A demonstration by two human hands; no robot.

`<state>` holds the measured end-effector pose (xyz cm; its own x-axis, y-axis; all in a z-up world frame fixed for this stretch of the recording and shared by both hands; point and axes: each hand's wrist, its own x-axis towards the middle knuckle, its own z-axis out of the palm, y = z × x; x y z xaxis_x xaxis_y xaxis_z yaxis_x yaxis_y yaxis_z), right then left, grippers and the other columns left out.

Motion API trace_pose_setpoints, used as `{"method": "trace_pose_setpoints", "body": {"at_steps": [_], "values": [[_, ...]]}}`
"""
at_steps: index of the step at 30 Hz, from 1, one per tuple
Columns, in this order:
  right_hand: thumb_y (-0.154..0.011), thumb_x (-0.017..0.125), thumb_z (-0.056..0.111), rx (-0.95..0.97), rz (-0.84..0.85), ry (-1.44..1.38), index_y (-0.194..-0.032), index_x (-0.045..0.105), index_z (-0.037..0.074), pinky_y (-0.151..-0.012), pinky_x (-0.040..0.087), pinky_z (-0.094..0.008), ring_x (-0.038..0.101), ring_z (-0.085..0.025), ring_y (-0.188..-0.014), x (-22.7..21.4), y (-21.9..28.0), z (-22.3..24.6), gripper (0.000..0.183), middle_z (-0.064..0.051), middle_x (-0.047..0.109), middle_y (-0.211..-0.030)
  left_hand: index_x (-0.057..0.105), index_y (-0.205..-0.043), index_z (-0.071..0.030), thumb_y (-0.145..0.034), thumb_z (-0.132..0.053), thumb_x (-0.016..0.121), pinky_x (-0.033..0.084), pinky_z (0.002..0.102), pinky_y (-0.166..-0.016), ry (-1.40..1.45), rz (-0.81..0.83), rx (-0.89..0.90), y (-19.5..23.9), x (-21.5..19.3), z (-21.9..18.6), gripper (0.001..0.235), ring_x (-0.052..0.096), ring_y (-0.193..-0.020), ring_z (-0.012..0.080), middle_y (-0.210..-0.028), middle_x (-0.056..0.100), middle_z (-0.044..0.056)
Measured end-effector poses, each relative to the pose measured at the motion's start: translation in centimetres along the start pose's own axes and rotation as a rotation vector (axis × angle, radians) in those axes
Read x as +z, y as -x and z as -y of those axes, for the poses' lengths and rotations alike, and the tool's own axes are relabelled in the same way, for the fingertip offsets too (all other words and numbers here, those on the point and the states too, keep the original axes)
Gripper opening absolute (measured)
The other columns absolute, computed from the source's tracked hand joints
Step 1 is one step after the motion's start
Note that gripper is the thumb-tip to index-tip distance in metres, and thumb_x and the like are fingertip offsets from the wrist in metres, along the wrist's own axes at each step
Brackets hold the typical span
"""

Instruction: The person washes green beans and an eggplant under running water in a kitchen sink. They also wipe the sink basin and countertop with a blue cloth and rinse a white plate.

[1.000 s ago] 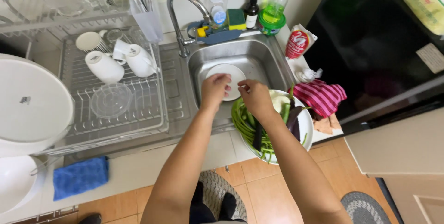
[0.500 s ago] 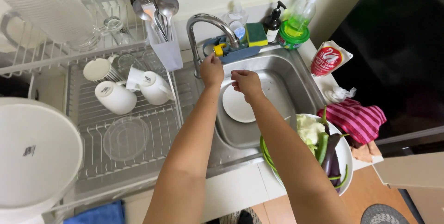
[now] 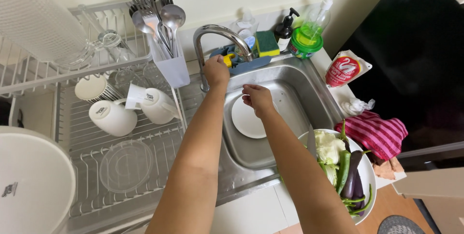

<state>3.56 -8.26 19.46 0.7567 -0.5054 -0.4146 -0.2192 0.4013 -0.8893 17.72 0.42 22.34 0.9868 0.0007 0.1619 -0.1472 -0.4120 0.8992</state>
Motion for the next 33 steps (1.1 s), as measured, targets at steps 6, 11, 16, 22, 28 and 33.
{"method": "trace_pose_setpoints", "body": {"at_steps": [6,11,16,22,28,33], "values": [[-0.095,0.068,0.011,0.017,-0.002,-0.016,-0.114,0.072,0.001,-0.068,0.057,-0.028,0.065,-0.014,-0.075,0.0,-0.1,-0.3,0.022,-0.005,0.069,-0.093,0.076,-0.106,-0.003,-0.099,-0.016,0.061,0.055,0.044,-0.086,-0.019,-0.031,0.072,0.0,0.6,0.6,0.022,0.071,-0.093,0.0386,-0.100,0.075,0.021],[-0.097,0.067,0.009,-0.007,0.085,-0.094,-0.118,0.070,-0.001,-0.072,0.058,-0.027,0.064,-0.014,-0.077,0.2,-1.3,-0.3,0.023,-0.006,0.069,-0.095,0.075,-0.104,0.002,-0.096,-0.010,0.061,0.055,0.045,-0.085,-0.110,-0.101,0.210,-1.9,3.7,4.1,0.020,0.070,-0.094,0.0410,-0.100,0.075,0.022],[-0.095,0.065,-0.001,-0.037,0.168,-0.179,-0.119,0.065,-0.006,-0.079,0.061,-0.029,0.068,-0.018,-0.082,0.9,-3.0,-0.4,0.025,-0.011,0.071,-0.099,0.073,-0.111,0.000,-0.089,-0.014,0.065,0.057,0.041,-0.079,0.182,-0.245,0.201,1.5,3.3,1.5,0.027,0.073,-0.089,0.0331,-0.100,0.074,0.018],[-0.094,0.065,-0.003,-0.067,0.126,-0.174,-0.117,0.064,-0.010,-0.080,0.065,-0.032,0.073,-0.025,-0.088,-1.8,-4.8,-1.2,0.024,-0.017,0.072,-0.104,0.073,-0.077,-0.003,-0.092,-0.046,0.072,0.047,0.033,-0.058,0.461,0.204,-0.057,6.1,3.3,-0.9,0.046,0.061,-0.061,0.0169,-0.068,0.068,0.007],[-0.098,0.060,0.004,0.081,-0.023,0.094,-0.113,0.071,-0.009,-0.073,0.062,-0.035,0.072,-0.026,-0.083,-5.2,-5.4,-3.2,0.023,-0.019,0.073,-0.102,0.069,-0.075,-0.003,-0.101,-0.039,0.060,0.048,0.035,-0.064,0.466,0.257,-0.129,8.2,9.0,4.1,0.045,0.062,-0.066,0.0203,-0.071,0.068,0.008],[-0.092,0.058,-0.005,0.087,-0.103,0.241,-0.111,0.074,-0.002,-0.071,0.063,-0.032,0.073,-0.020,-0.083,-5.4,-5.0,-2.6,0.025,-0.011,0.074,-0.101,0.065,-0.125,-0.005,-0.085,-0.007,0.054,0.054,0.045,-0.091,0.109,0.287,-0.409,10.2,12.0,13.7,0.041,0.066,-0.109,0.0382,-0.121,0.069,0.023]]}}
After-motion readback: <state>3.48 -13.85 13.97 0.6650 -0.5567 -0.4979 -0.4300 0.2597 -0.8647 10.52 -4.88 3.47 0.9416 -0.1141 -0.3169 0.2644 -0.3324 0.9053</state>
